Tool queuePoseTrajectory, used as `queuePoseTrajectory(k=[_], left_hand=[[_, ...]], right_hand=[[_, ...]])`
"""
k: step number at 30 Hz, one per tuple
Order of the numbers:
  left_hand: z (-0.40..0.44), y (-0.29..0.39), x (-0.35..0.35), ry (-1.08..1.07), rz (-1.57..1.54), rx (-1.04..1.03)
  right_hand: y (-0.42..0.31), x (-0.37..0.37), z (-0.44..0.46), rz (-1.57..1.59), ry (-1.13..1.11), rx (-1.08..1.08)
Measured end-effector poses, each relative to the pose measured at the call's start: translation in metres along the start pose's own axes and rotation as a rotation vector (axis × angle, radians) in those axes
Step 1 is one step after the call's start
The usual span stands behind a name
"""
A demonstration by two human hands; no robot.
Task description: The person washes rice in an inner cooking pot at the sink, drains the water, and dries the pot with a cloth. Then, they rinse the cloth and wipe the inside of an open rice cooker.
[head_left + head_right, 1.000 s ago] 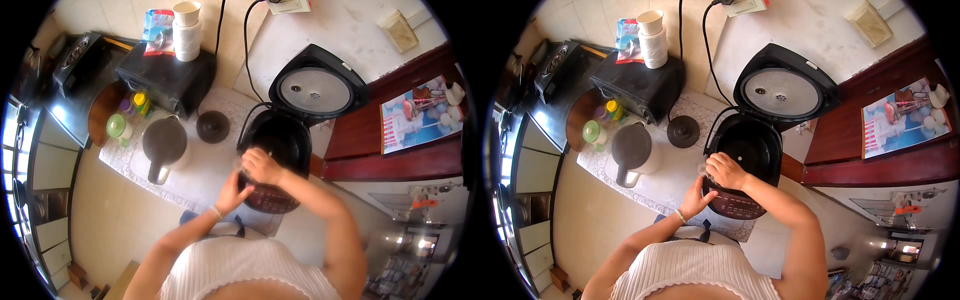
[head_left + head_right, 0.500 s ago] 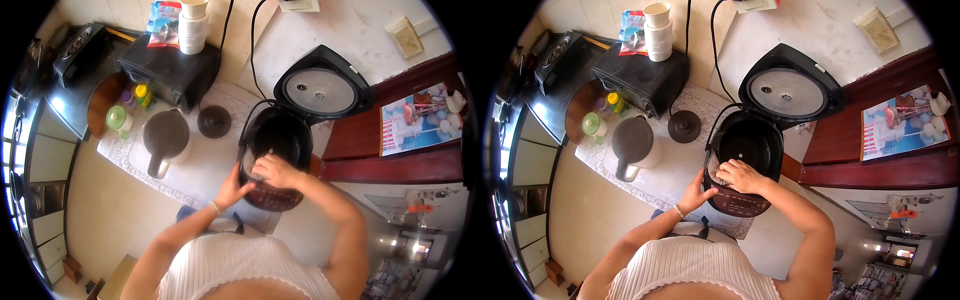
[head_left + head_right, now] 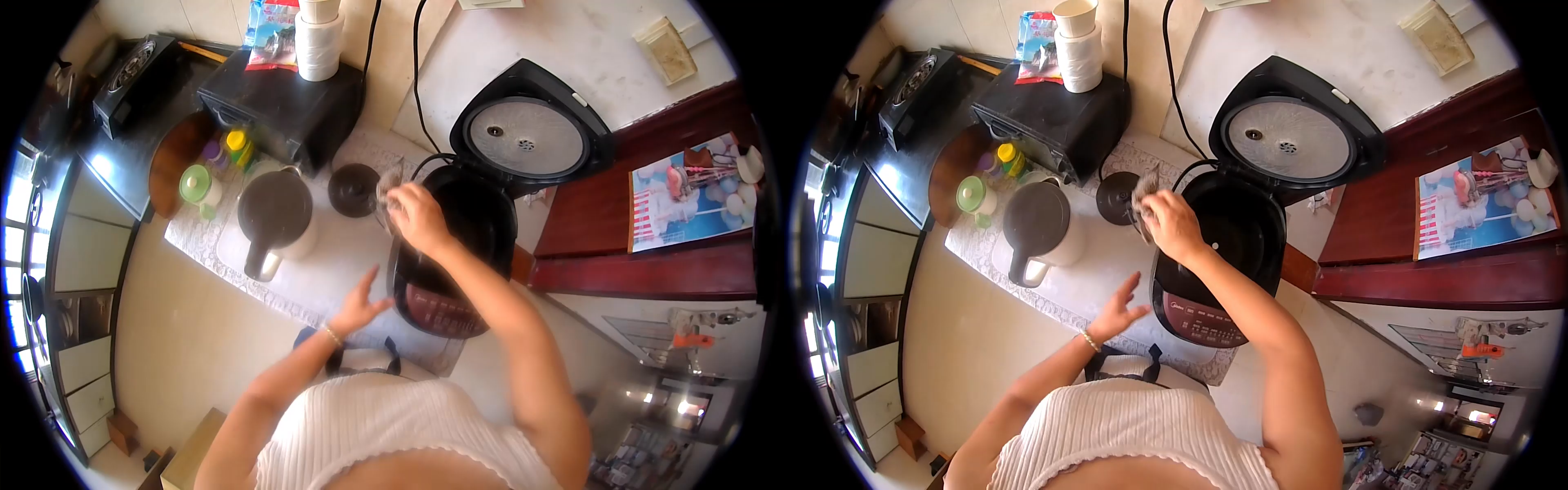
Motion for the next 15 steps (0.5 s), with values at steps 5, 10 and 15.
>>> queuePoseTrajectory(k=[5, 10, 15], left_hand=[[0.011, -0.024, 0.026, 0.209, -0.180, 0.103], [0.024, -0.019, 0.030, 0.226, -0.198, 0.061], [0.024, -0.004, 0.033, 0.220, -0.142, 0.043]], right_hand=[[-0.030, -0.013, -0.072, -0.216, -0.447, 0.281], [-0.069, -0.028, -0.129, -0.485, -0.583, 0.689], [-0.071, -0.011, -0.204, -0.275, -0.849, 0.462]])
Point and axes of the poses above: each hand's wrist, its own z-axis towards the middle knuckle, its own x-axis out of the back of the hand, y = z × x, the point moved 2 cm from there along z, towards the middle knuckle, and after that the axes turned 6 degrees about y, right-handed, at the moved point
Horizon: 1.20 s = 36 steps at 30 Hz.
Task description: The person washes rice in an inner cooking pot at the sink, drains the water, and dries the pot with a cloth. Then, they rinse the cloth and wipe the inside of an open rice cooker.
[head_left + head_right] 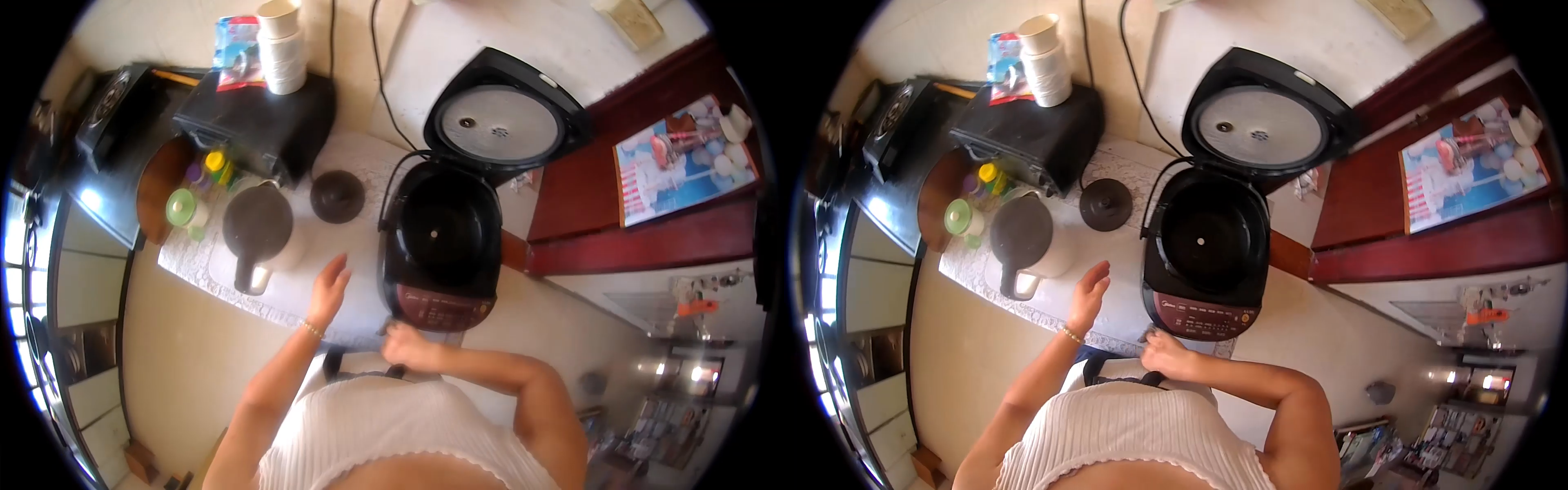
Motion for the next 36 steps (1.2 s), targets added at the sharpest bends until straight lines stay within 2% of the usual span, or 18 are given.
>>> queuePoseTrajectory(k=[2, 4, 7, 9, 10, 12, 13, 16, 18, 20, 25, 27, 28, 29, 30, 32, 34, 36], left_hand=[[0.000, 0.000, -0.004, -0.023, 0.049, -0.028], [0.001, 0.013, -0.017, -0.051, 0.076, -0.067], [0.003, 0.038, -0.037, -0.064, 0.046, -0.080], [0.007, 0.044, -0.049, -0.031, -0.098, -0.058], [0.005, 0.061, -0.054, 0.025, -0.016, -0.120], [0.004, 0.082, -0.060, -0.010, -0.008, -0.256], [0.002, 0.086, -0.062, -0.037, 0.031, -0.241], [-0.006, 0.095, -0.071, -0.130, 0.339, -0.510], [-0.012, 0.090, -0.082, -0.256, 0.482, -0.569], [-0.015, 0.077, -0.092, -0.225, 0.568, -0.620], [-0.012, 0.069, -0.090, -0.201, 0.488, -0.584], [-0.010, 0.065, -0.086, -0.207, 0.494, -0.578], [-0.011, 0.067, -0.087, -0.209, 0.520, -0.574], [-0.011, 0.069, -0.088, -0.213, 0.543, -0.570], [-0.011, 0.070, -0.089, -0.206, 0.539, -0.563], [-0.012, 0.072, -0.090, -0.199, 0.531, -0.548], [-0.006, 0.073, -0.092, -0.177, 0.445, -0.491], [-0.011, 0.078, -0.094, -0.156, 0.455, -0.447]], right_hand=[[0.006, 0.018, -0.013, 0.321, -0.145, -0.213], [0.015, 0.068, -0.013, 0.488, 0.153, -0.380], [0.043, 0.120, 0.004, 0.265, 0.777, -0.475], [0.072, 0.117, 0.015, 0.078, 0.909, -0.506], [0.083, 0.104, 0.015, 0.127, 0.722, -0.541], [0.102, 0.084, 0.007, 0.492, 0.540, -0.625], [0.110, 0.087, -0.005, 0.578, 0.319, -0.727], [0.118, 0.085, -0.039, 0.485, 0.171, -0.739], [0.122, 0.086, -0.062, 0.512, 0.144, -0.767], [0.129, 0.086, -0.083, 0.520, 0.073, -0.810], [0.152, 0.087, -0.114, 0.422, -0.160, -0.739], [0.162, 0.093, -0.141, 0.322, -0.301, -0.808], [0.164, 0.091, -0.157, 0.290, -0.169, -0.886], [0.170, 0.088, -0.171, 0.284, -0.255, -0.958], [0.177, 0.084, -0.187, 0.076, -0.347, -0.954], [0.201, 0.076, -0.231, -0.418, -0.288, -1.138], [0.195, 0.116, -0.238, -0.243, 0.275, -1.254], [0.205, 0.121, -0.232, -0.046, 0.616, -1.323]])
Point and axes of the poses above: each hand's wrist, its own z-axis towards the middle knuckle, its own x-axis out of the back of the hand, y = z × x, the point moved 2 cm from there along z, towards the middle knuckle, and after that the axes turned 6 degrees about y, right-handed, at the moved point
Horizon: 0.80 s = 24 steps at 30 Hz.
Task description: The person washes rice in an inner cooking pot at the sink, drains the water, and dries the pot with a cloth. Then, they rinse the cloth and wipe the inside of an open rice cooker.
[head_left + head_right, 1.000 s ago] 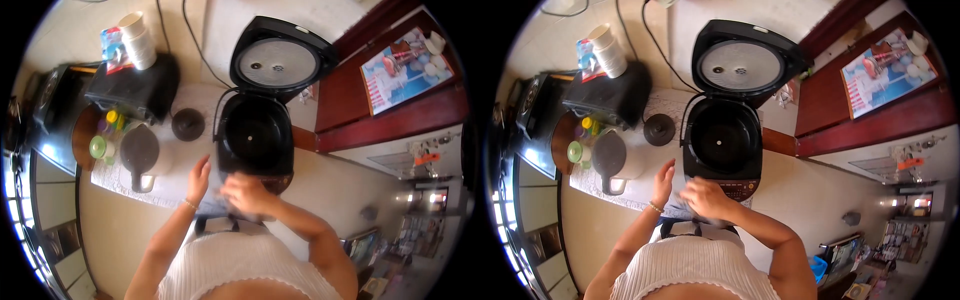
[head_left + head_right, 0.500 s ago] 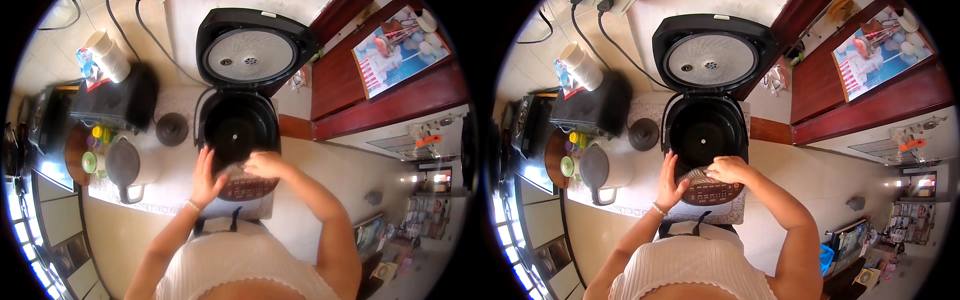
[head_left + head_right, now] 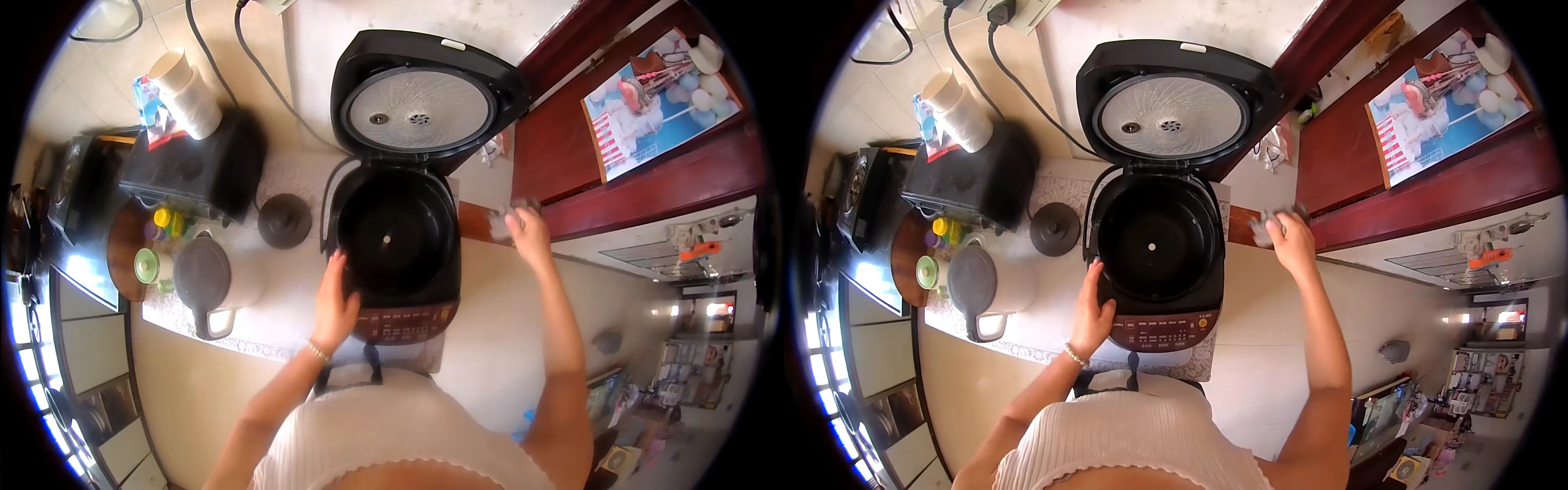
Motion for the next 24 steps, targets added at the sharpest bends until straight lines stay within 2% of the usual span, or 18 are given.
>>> queuePoseTrajectory(k=[1, 4, 6, 10, 12, 13, 14, 16, 18, 22, 23, 24], left_hand=[[0.005, 0.009, -0.001, 0.007, 0.050, 0.003], [0.014, 0.014, -0.008, 0.029, 0.190, -0.043], [0.015, 0.012, -0.008, 0.029, 0.234, -0.073], [0.013, 0.007, -0.010, 0.041, 0.213, -0.075], [0.015, 0.007, -0.009, 0.034, 0.211, -0.070], [0.015, 0.005, -0.009, 0.032, 0.201, -0.067], [0.013, 0.004, -0.009, 0.028, 0.189, -0.059], [0.011, 0.003, -0.008, 0.019, 0.134, -0.027], [0.012, 0.004, -0.009, 0.023, 0.103, -0.010], [0.011, 0.002, -0.009, 0.047, 0.120, -0.013], [0.010, 0.001, -0.010, 0.053, 0.127, -0.020], [0.010, 0.001, -0.012, 0.058, 0.119, -0.022]], right_hand=[[-0.005, -0.004, 0.008, 0.159, 0.078, -0.076], [-0.056, -0.036, 0.029, 0.378, 0.362, -0.040], [-0.100, -0.064, 0.045, 0.277, 0.519, 0.246], [-0.171, -0.137, 0.063, 0.260, 0.254, 0.679], [-0.185, -0.157, 0.067, 0.085, 0.206, 0.716], [-0.183, -0.154, 0.071, 0.099, 0.058, 0.683], [-0.174, -0.158, 0.075, 0.098, 0.115, 0.725], [-0.158, -0.148, 0.081, -0.017, 0.024, 0.654], [-0.138, -0.133, 0.083, 0.019, 0.043, 0.636], [-0.106, -0.119, 0.083, -0.139, -0.121, 0.415], [-0.099, -0.112, 0.083, 0.047, -0.147, 0.358], [-0.094, -0.110, 0.082, 0.033, -0.147, 0.328]])
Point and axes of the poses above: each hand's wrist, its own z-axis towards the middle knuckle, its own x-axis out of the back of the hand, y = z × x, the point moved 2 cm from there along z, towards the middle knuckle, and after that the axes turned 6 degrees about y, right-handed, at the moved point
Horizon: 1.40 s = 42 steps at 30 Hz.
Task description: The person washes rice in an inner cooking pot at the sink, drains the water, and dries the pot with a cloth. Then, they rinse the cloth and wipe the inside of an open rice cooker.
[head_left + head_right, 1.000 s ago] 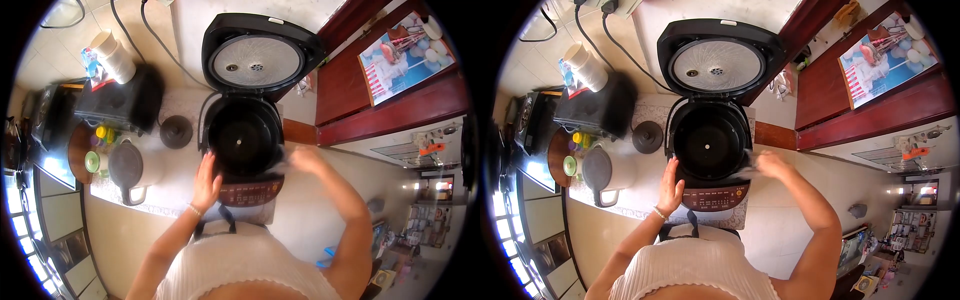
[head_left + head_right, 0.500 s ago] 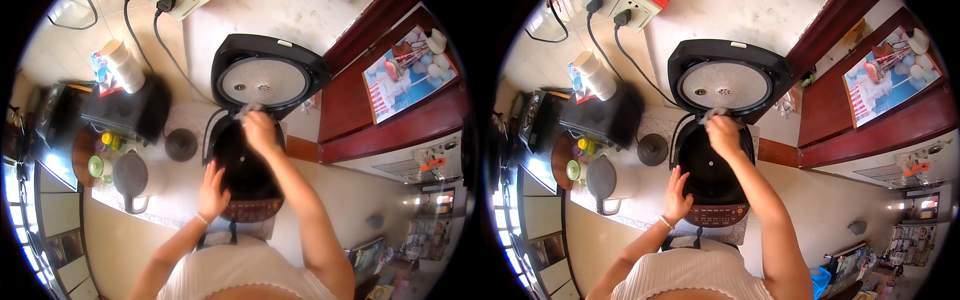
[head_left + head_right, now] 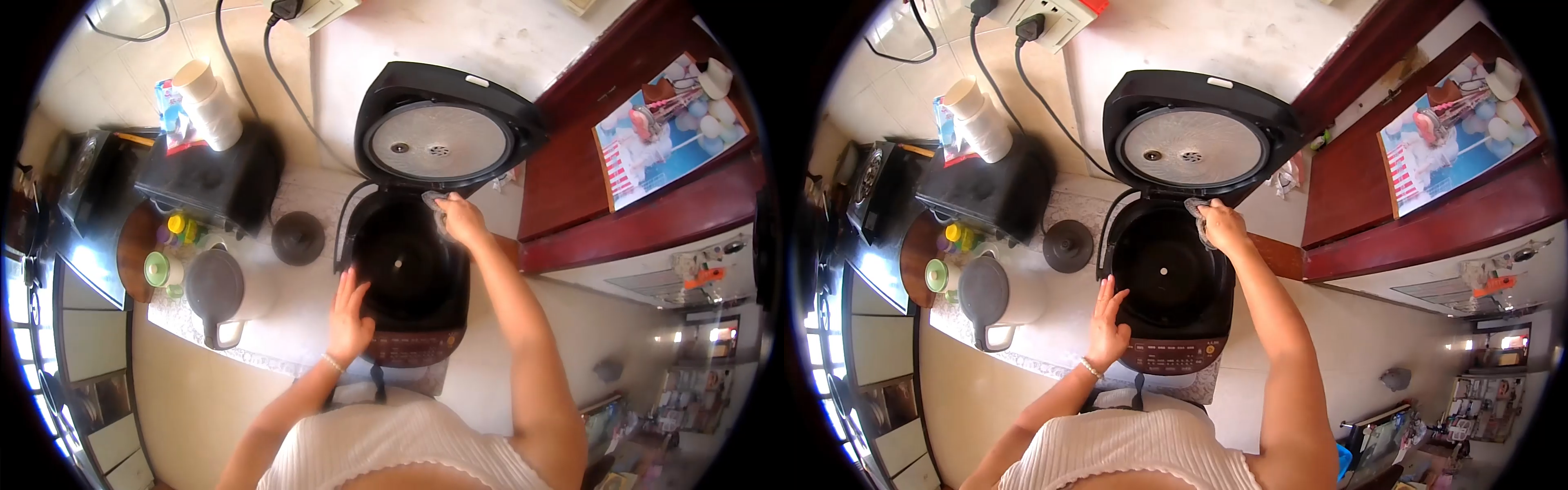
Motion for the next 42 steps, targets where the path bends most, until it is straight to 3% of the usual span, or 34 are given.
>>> queuePoseTrajectory(k=[3, 6, 7, 10, 11, 14, 15, 16, 18, 21, 23, 24, 26, 29, 34, 37, 38, 40, 42], left_hand=[[-0.001, 0.000, 0.001, 0.006, -0.013, -0.006], [-0.002, 0.001, 0.001, 0.005, -0.018, 0.001], [-0.003, 0.001, 0.002, 0.010, -0.027, 0.001], [-0.001, 0.002, -0.001, 0.019, -0.043, -0.017], [-0.001, 0.001, -0.001, 0.018, -0.029, -0.026], [-0.001, -0.002, -0.002, 0.014, -0.010, -0.046], [-0.001, -0.003, -0.002, 0.015, -0.008, -0.049], [-0.002, -0.003, -0.003, 0.015, -0.007, -0.046], [-0.001, -0.001, -0.002, 0.021, -0.010, -0.057], [-0.003, -0.003, -0.001, 0.007, 0.013, -0.060], [-0.002, -0.002, -0.001, 0.000, 0.002, -0.041], [-0.003, 0.002, 0.001, -0.004, -0.015, -0.023], [-0.002, 0.006, 0.002, -0.008, -0.037, 0.008], [-0.001, 0.004, 0.002, -0.001, -0.052, 0.008], [-0.003, 0.000, 0.001, 0.022, -0.064, -0.010], [-0.003, 0.002, 0.002, 0.013, -0.054, 0.011], [-0.002, 0.002, 0.002, 0.004, -0.049, 0.021], [-0.001, 0.002, 0.003, 0.008, -0.034, 0.011], [0.000, 0.002, 0.003, 0.011, -0.026, 0.007]], right_hand=[[0.014, -0.004, -0.012, 0.046, 0.018, -0.094], [0.033, 0.001, -0.021, 0.163, -0.205, -0.167], [0.035, 0.009, -0.029, 0.236, -0.302, -0.278], [0.028, 0.023, -0.060, 0.207, -0.257, -0.333], [0.037, 0.014, -0.069, 0.131, -0.201, -0.251], [0.036, 0.050, -0.089, -0.032, -0.309, -0.130], [0.049, 0.055, -0.094, 0.055, -0.323, -0.267], [0.058, 0.064, -0.095, 0.242, -0.274, -0.468], [0.098, 0.039, -0.100, 0.603, 0.085, -0.609], [0.065, 0.028, -0.079, 0.713, 0.385, -0.456], [0.048, 0.018, -0.052, 0.912, 0.241, -0.424], [0.045, 0.001, -0.038, 0.711, 0.314, -0.192], [0.027, -0.014, -0.028, 0.368, 0.079, -0.043], [0.022, -0.009, -0.034, 0.151, -0.091, -0.027], [-0.002, 0.011, -0.097, -0.009, -0.357, -0.193], [-0.045, 0.029, -0.112, -0.071, -0.722, -0.157], [-0.047, 0.021, -0.126, -0.097, -0.565, 0.011], [-0.041, 0.034, -0.108, -0.077, -0.754, -0.058], [-0.015, 0.040, -0.082, -0.145, -0.633, -0.072]])
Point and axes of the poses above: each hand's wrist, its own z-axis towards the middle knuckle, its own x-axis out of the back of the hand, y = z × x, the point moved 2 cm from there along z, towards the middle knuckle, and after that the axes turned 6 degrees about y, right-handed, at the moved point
